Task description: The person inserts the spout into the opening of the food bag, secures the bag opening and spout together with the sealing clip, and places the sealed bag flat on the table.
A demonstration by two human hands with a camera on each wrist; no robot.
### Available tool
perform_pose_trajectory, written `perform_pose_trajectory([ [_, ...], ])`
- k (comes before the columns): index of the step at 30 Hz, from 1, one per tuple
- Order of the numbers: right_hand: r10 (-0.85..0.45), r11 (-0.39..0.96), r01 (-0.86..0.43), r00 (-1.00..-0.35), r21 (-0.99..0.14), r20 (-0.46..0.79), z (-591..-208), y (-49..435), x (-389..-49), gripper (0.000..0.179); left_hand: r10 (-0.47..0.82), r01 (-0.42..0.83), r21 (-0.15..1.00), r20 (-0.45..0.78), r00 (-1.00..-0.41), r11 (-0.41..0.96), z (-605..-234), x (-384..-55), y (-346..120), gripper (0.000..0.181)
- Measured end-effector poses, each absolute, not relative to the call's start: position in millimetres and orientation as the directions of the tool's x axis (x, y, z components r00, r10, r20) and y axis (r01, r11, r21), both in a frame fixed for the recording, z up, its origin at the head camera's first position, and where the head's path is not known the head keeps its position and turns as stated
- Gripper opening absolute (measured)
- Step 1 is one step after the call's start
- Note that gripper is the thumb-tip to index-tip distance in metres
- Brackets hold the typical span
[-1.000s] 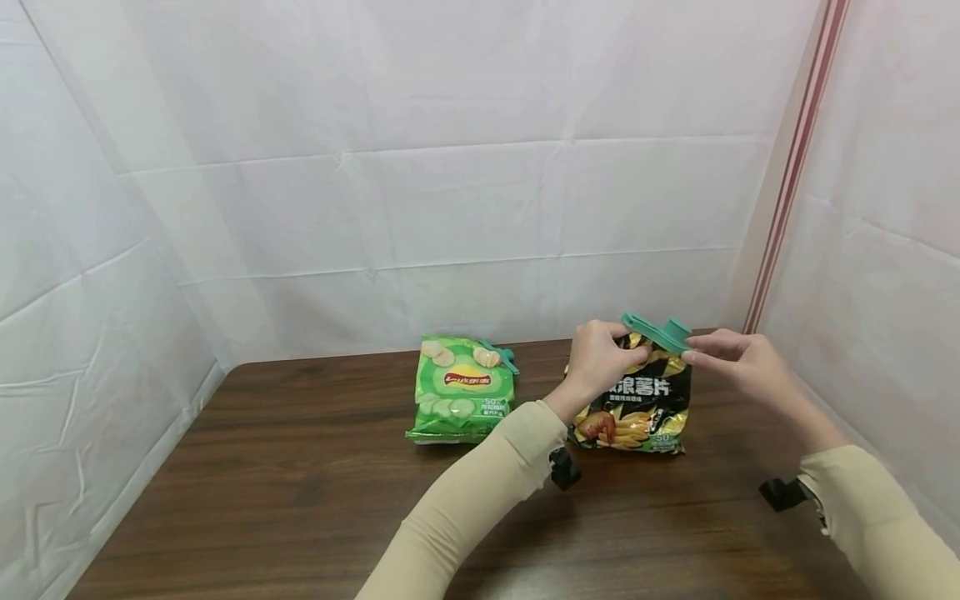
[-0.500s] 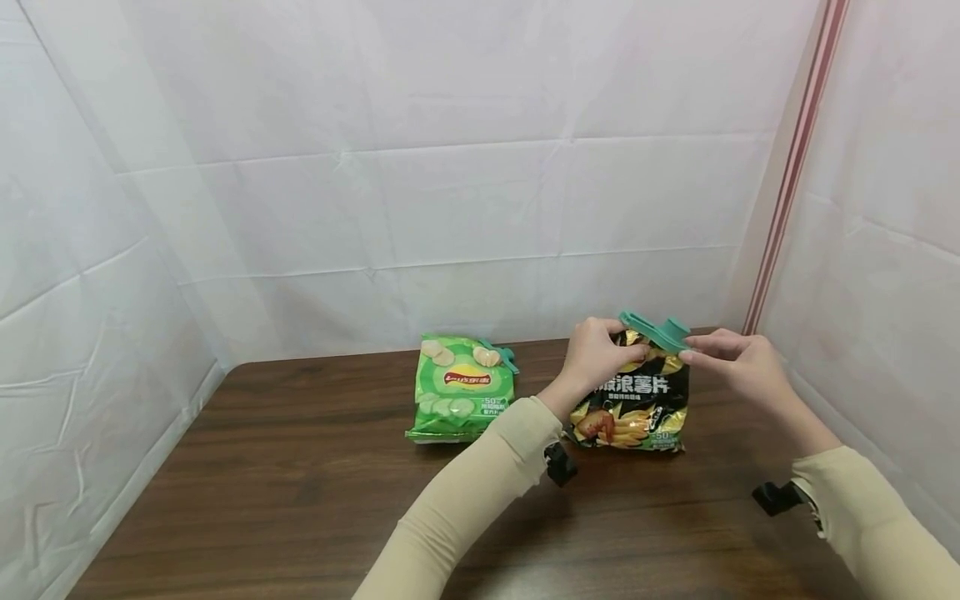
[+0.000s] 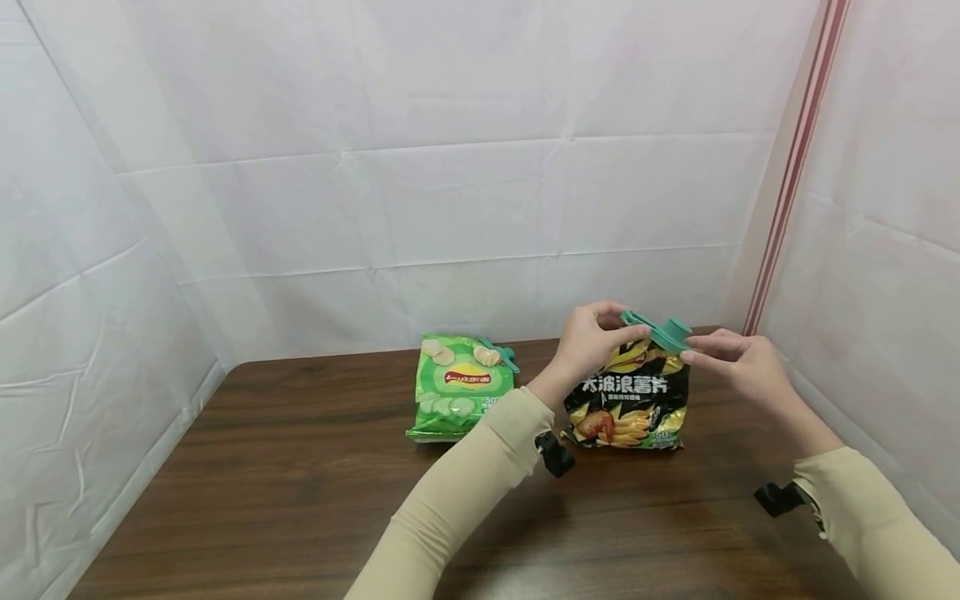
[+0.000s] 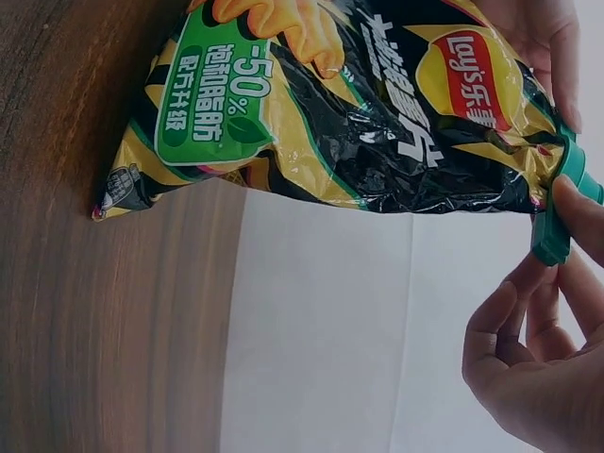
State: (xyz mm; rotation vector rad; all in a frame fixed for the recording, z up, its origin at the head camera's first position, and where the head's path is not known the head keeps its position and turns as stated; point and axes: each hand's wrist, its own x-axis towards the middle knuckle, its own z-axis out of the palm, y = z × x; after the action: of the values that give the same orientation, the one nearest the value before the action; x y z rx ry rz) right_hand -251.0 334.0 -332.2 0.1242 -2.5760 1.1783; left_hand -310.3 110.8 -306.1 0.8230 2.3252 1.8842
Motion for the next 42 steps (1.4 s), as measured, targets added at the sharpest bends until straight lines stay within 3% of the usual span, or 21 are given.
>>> perform_pose_trajectory([
  [13,0.035,0.575,-0.086,-0.991,-0.813,0.129,-331.1,320.3,-255.2,0.051,0.377,0.401,0.907,0.329,-0.866,0.130,-307.9,-312.4,111.7,0.023],
  [25,0.083,0.572,-0.136,-0.971,-0.809,0.223,-332.0,309.5,-259.3,0.044,0.362,0.425,0.885,0.339,-0.868,0.189,-305.3,-310.8,111.2,0.024],
  [32,0.082,0.515,-0.146,-0.973,-0.845,0.218,-333.0,307.1,-259.1,0.044,0.351,0.436,0.880,0.354,-0.867,0.190,-304.9,-311.9,110.8,0.022],
  [42,0.079,0.558,-0.171,-0.963,-0.812,0.257,-332.8,305.6,-259.6,0.039,0.337,0.468,0.866,0.393,-0.856,0.177,-306.7,-311.0,110.6,0.020],
])
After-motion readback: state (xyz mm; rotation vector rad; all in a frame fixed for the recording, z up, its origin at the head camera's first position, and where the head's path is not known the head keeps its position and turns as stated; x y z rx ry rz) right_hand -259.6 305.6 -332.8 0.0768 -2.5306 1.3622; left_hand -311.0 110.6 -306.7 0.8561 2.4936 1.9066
